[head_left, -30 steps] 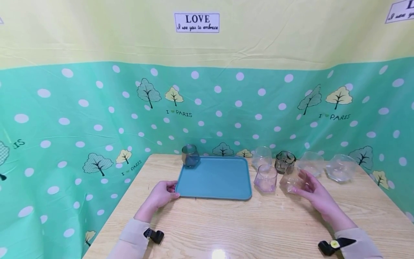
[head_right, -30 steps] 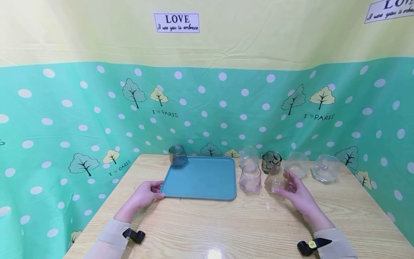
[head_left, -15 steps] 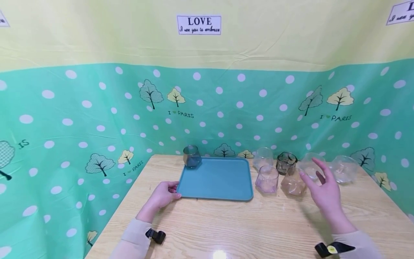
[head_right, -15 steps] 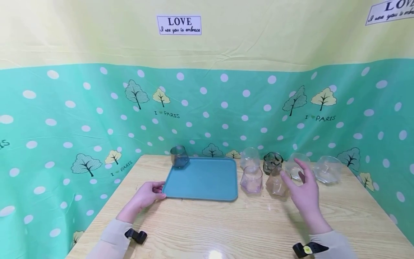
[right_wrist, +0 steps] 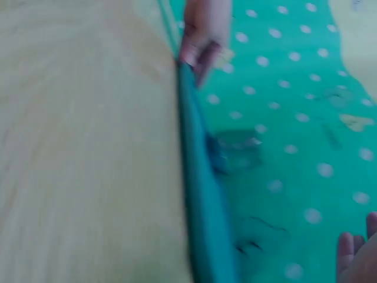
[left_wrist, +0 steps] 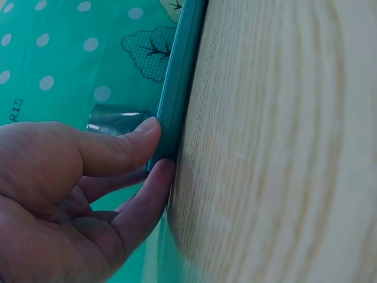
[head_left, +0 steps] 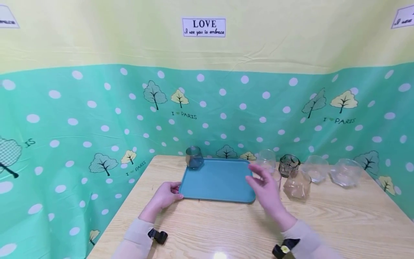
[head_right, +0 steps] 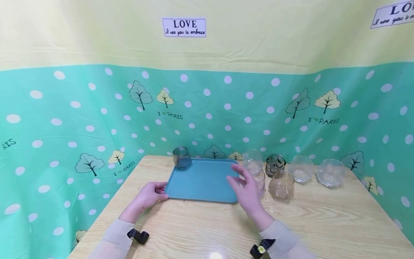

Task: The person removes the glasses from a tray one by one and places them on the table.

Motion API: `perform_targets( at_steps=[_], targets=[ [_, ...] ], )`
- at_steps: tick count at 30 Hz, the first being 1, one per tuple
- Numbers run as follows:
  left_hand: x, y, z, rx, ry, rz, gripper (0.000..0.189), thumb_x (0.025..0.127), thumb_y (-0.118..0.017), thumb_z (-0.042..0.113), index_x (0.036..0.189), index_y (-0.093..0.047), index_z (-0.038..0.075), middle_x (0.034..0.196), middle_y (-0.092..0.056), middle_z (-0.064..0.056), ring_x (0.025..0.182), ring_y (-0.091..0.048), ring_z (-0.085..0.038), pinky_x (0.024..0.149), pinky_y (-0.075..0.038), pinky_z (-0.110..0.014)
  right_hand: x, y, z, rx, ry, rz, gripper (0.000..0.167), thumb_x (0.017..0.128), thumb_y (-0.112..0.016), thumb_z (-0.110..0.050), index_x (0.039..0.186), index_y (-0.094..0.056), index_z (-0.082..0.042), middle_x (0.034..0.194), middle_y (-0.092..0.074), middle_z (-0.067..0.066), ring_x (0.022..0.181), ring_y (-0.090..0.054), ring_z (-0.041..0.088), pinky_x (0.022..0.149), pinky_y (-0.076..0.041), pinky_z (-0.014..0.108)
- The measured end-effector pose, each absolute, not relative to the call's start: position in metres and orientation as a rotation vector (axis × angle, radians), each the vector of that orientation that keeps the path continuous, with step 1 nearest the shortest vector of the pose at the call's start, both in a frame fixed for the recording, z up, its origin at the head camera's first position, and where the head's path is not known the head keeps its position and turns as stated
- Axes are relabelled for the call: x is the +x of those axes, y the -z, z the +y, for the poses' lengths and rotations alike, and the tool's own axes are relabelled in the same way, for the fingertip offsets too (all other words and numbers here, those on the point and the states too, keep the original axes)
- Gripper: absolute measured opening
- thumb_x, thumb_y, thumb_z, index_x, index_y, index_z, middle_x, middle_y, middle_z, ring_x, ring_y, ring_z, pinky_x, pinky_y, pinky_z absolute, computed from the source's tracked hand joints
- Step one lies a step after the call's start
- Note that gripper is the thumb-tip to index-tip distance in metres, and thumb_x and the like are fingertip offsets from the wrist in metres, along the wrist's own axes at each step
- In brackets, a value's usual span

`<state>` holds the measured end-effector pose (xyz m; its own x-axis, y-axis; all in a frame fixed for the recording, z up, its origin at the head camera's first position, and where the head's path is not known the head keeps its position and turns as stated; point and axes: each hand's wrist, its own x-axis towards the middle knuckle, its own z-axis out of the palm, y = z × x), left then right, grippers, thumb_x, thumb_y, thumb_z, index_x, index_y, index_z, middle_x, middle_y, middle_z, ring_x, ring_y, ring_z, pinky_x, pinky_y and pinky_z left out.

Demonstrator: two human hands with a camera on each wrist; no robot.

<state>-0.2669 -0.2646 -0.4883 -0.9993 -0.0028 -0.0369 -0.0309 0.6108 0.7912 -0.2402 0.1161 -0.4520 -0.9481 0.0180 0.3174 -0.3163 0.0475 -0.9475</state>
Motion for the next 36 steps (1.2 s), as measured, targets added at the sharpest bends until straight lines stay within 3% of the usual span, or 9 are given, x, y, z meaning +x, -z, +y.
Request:
perform_targets(
  at_steps=[4,10,14,24,36],
  targets=[
    [-0.267,0.488,-0.265,-0.030,-1.374,2.790,0.059,0.089,-0.084,0.000,0.143,-0.062,-0.008,0.102,-0.069,-0.009,0.096,-0.063,-0.022,0.084,-0.055,-0.036,-0.264,0.471,0.077,0.257,-2.113,-2.158,0.051,0.102,-0.073,-0.012,0.149,-0.056,-0.004,0.148,-0.059,0.018,0.138,-0.054,0.033,0.106,-0.048,0.026],
    [-0.269,0.491,-0.265,-0.004,-1.402,2.791,0.059,0.087,-0.085,-0.002,0.141,-0.063,-0.010,0.101,-0.070,-0.008,0.095,-0.064,-0.021,0.087,-0.057,-0.039,-0.299,0.491,0.028,0.122,-2.220,-2.264,0.064,0.101,-0.075,-0.019,0.157,-0.048,-0.004,0.153,-0.055,0.022,0.139,-0.054,0.039,0.108,-0.051,0.048],
    [-0.271,0.493,-0.264,0.021,-1.406,2.800,0.060,0.085,-0.086,-0.002,0.140,-0.063,-0.012,0.099,-0.070,-0.007,0.094,-0.065,-0.020,0.085,-0.057,-0.038,-0.320,0.498,-0.002,0.079,-2.202,-2.326,0.073,0.097,-0.079,-0.022,0.159,-0.045,-0.006,0.155,-0.053,0.021,0.142,-0.051,0.041,0.113,-0.046,0.056],
    [-0.270,0.492,-0.265,-0.025,-1.381,2.792,0.058,0.088,-0.085,-0.001,0.141,-0.063,-0.009,0.100,-0.070,-0.007,0.093,-0.064,-0.020,0.084,-0.057,-0.038,-0.359,0.497,-0.068,0.069,-2.039,-2.350,0.087,0.092,-0.086,-0.026,0.164,-0.039,-0.009,0.161,-0.045,0.023,0.145,-0.045,0.046,0.114,-0.043,0.058],
    [-0.271,0.493,-0.264,-0.014,-1.394,2.781,0.059,0.088,-0.085,0.000,0.141,-0.062,-0.010,0.098,-0.070,-0.006,0.092,-0.065,-0.019,0.084,-0.058,-0.037,-0.386,0.494,-0.097,0.064,-1.812,-2.401,0.094,0.090,-0.087,-0.033,0.165,-0.037,-0.009,0.165,-0.040,0.023,0.152,-0.038,0.042,0.122,-0.034,0.056]
  ],
)
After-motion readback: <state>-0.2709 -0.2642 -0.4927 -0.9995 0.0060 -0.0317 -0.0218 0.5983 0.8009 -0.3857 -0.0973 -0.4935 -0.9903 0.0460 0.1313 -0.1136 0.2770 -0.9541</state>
